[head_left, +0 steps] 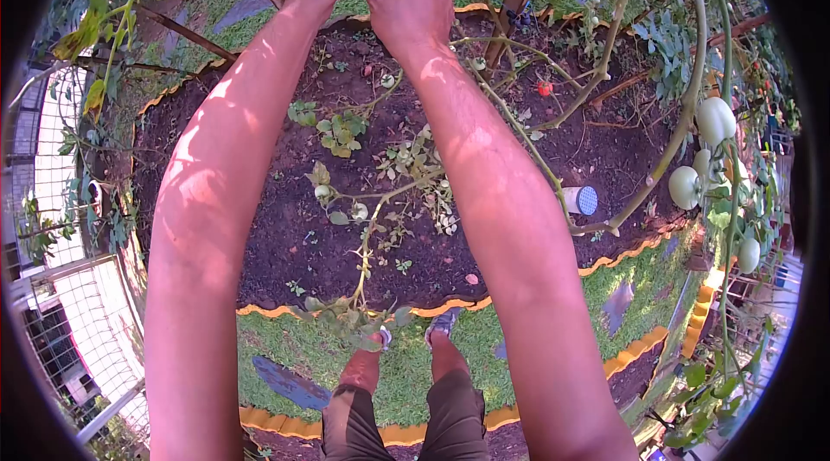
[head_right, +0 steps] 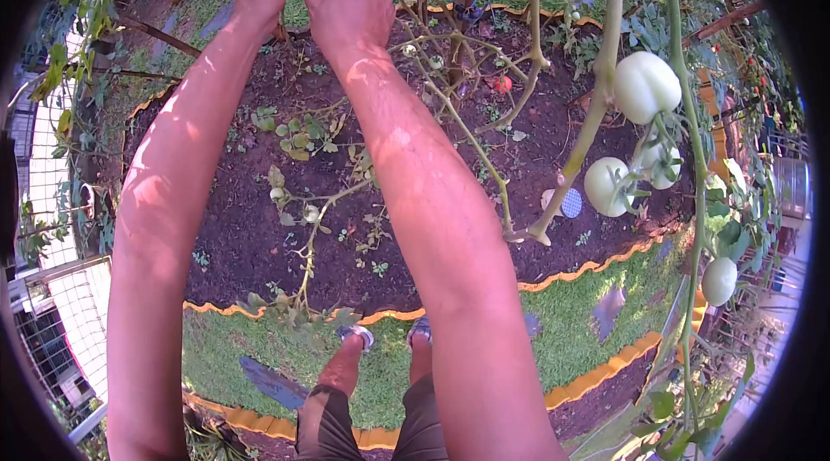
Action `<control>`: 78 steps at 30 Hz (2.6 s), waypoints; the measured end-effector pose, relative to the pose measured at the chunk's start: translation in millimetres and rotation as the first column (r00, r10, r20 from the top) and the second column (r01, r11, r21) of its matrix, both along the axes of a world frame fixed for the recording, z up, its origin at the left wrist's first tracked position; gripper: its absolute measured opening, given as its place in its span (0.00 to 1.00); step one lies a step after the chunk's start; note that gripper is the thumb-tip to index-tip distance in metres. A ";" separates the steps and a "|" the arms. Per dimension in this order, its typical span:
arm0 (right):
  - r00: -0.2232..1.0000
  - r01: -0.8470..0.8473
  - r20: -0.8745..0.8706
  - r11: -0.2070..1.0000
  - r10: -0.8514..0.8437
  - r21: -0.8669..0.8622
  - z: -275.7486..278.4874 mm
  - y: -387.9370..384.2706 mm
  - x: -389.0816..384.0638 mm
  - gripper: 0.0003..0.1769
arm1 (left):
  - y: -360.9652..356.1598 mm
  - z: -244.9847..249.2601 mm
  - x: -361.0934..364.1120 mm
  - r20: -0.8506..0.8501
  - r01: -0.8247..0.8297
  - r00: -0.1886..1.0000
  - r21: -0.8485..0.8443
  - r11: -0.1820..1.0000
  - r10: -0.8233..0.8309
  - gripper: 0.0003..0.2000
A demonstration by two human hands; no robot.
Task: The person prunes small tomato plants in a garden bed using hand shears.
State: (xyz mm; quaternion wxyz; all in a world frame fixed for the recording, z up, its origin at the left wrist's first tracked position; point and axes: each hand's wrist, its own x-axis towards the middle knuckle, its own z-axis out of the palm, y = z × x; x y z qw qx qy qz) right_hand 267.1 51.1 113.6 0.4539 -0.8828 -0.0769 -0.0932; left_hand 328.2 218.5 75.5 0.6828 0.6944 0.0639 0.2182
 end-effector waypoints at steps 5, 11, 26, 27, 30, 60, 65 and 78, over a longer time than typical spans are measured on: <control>0.998 -0.008 0.057 1.000 0.007 0.012 -2.1 2.8 1.4 0.22 | -7.9 7.5 -9.3 -0.044 -0.077 0.996 0.069 0.995 0.080 0.08; 0.999 -0.039 0.023 0.997 0.038 0.070 -3.0 1.1 3.6 0.22 | -1.0 -3.3 -4.7 -0.048 -0.057 0.997 0.066 0.996 0.060 0.08; 0.973 -0.063 -0.230 0.991 0.034 -0.120 6.9 -8.3 -7.0 0.25 | 6.3 -6.6 -44.2 -0.235 -0.071 0.967 0.133 0.989 0.101 0.12; 0.951 -0.084 -0.307 0.984 0.033 -0.156 10.3 -9.8 -9.7 0.26 | 9.7 -9.5 -51.0 -0.303 -0.086 0.943 0.170 0.982 0.135 0.13; 0.866 -0.178 -0.499 0.949 0.026 -0.260 24.7 -17.7 -23.1 0.32 | 24.4 -41.1 -63.1 -0.344 0.032 0.917 0.572 0.820 0.204 0.18; 0.736 0.153 -0.645 0.878 0.205 0.454 3.2 -88.5 -137.2 0.30 | -119.9 104.8 -24.3 0.024 -0.050 0.962 0.995 0.089 0.271 0.09; 0.692 0.139 -0.665 0.853 0.280 0.503 10.2 -107.7 -160.8 0.31 | -123.4 110.4 -10.4 -0.037 0.012 0.945 0.997 0.081 0.325 0.09; 0.671 0.239 -0.616 0.667 0.412 0.706 21.3 -119.6 -157.3 0.22 | -109.6 60.6 -33.1 0.372 -0.416 0.907 0.720 0.555 0.198 0.06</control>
